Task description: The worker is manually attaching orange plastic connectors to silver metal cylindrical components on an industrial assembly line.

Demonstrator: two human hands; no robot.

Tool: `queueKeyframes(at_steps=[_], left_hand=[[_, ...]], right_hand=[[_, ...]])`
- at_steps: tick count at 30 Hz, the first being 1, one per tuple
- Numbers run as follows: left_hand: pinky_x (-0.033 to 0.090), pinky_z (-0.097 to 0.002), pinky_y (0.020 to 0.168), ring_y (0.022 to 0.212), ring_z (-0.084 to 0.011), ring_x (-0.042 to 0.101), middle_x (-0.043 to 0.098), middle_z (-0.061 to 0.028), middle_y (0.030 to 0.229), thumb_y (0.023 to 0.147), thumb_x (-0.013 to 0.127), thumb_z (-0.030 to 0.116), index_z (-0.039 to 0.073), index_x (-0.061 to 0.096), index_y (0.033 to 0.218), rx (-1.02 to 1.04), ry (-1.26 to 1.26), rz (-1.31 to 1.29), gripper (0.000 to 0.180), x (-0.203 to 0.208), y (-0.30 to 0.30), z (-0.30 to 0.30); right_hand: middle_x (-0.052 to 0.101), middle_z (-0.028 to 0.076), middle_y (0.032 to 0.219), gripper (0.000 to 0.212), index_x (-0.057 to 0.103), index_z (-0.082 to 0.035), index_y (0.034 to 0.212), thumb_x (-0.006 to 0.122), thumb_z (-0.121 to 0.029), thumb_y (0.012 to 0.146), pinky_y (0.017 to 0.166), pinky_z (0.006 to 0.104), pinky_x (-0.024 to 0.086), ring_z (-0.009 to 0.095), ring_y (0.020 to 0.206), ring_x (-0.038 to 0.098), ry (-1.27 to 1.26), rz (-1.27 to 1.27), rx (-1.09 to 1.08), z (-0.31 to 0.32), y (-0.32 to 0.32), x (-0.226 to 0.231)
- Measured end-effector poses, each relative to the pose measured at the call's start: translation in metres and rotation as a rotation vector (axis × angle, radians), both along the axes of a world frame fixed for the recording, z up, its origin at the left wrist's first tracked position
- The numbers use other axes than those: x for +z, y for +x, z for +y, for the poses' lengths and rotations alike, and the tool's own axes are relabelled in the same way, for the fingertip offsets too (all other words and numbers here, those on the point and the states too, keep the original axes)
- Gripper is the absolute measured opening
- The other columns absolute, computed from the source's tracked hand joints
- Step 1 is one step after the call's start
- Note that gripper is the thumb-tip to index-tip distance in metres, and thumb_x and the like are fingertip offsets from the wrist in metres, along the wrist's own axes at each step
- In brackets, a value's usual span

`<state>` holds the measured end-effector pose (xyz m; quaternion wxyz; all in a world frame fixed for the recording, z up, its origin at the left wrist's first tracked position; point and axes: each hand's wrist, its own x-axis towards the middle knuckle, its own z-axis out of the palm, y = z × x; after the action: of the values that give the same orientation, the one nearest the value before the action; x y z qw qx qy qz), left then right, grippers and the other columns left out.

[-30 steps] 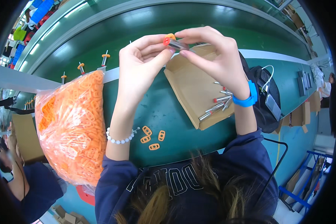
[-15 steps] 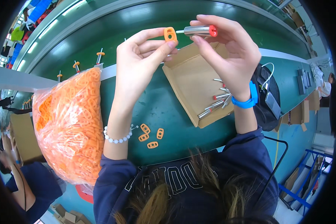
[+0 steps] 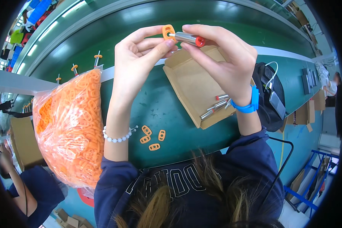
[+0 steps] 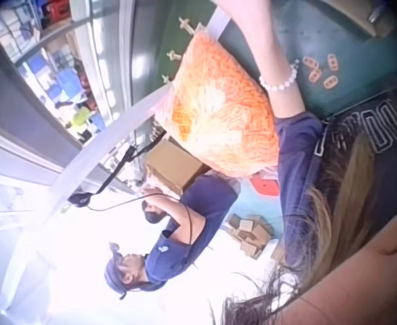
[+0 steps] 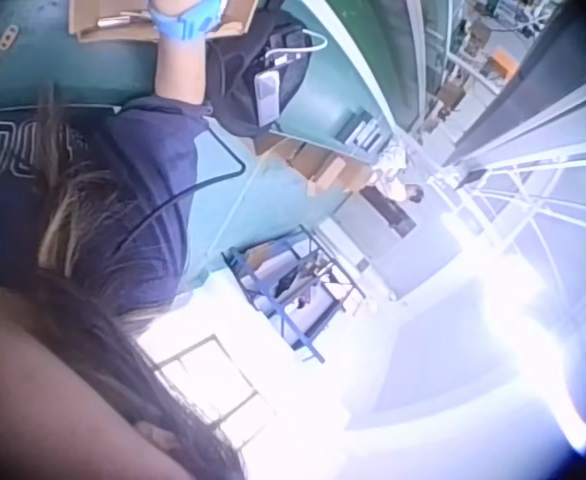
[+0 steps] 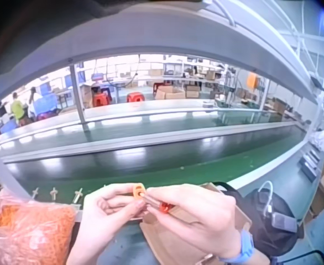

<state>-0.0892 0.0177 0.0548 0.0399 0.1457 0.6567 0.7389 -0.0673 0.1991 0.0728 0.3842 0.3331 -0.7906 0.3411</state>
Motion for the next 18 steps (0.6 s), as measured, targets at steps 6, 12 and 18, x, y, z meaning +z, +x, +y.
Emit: queueKeyframes(at_steps=[6,12,18], left_hand=[[0.055,-0.0245,0.078,0.087,-0.0148,0.068,0.07,-0.0131,0.095,0.086,0.067,0.004,-0.006,0.059,0.114,-0.075,0.005,0.044,0.031,-0.0011,0.001,0.0022],[0.054,-0.0232,0.08,0.088,-0.0124,0.067,0.07,-0.0113,0.095,0.085,0.066,0.003,-0.006,0.059,0.115,-0.098,-0.026,0.055,0.031,-0.0029,-0.0015,-0.0016],[0.053,-0.0224,0.08,0.088,-0.0114,0.066,0.07,-0.011,0.094,0.085,0.067,0.003,-0.006,0.061,0.113,-0.134,-0.082,0.032,0.031,-0.0036,-0.0038,-0.0042]], right_hand=[[0.07,0.008,0.092,0.025,0.067,0.001,0.094,0.077,0.001,0.071,0.068,0.0222,0.056,0.014,0.08,0.069,-0.135,-0.156,-0.026,-0.0058,0.004,-0.0032],[0.066,0.005,0.079,0.019,0.066,0.001,0.088,0.078,0.001,0.072,0.059,0.0201,0.052,0.011,0.066,0.064,-0.013,-0.132,-0.043,-0.0026,0.005,0.0005],[0.064,0.005,0.075,0.016,0.066,0.002,0.086,0.075,0.003,0.073,0.056,0.0197,0.049,0.01,0.063,0.062,-0.038,-0.244,-0.015,-0.0037,0.0081,-0.004]])
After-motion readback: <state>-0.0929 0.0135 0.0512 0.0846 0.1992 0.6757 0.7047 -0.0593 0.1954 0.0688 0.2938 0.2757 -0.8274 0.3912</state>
